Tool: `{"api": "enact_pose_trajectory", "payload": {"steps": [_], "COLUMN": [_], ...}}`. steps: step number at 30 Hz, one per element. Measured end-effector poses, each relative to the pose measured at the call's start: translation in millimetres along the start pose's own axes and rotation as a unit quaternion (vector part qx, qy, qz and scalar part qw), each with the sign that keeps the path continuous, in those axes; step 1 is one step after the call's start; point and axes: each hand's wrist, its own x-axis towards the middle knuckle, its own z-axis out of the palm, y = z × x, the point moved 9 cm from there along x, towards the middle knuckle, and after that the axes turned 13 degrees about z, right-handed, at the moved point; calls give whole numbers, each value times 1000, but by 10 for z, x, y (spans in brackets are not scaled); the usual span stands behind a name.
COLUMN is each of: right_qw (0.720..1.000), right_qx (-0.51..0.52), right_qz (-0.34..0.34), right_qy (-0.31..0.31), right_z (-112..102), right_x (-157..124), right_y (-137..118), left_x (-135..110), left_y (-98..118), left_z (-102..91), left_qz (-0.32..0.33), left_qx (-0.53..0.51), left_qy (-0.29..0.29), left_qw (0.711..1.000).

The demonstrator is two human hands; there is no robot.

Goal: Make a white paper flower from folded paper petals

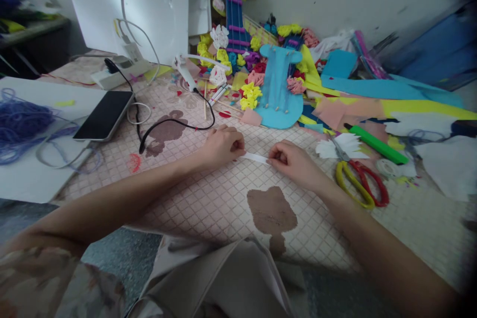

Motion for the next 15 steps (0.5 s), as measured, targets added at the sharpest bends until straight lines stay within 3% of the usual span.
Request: {"api": "enact_pose_trajectory", "payload": {"steps": [7, 11, 15], "right_qw": [998, 994, 991], "right_qx": [32, -10, -2], "right_qz": [-6, -81, -118], "right_qy": [60, 73, 70], "right_z": [-154, -230, -268], "right_x": [-76, -68, -14], "right_y": [-42, -255, -409], "left_x": [33, 127, 225], "left_y": [-1, 135, 221], "left_z": [-53, -87, -61], "left_qz": [5, 29, 27], "left_qx": [-94, -176, -162], "left_qy": [-18, -37, -55], "left_qw": [995, 983, 985]}}
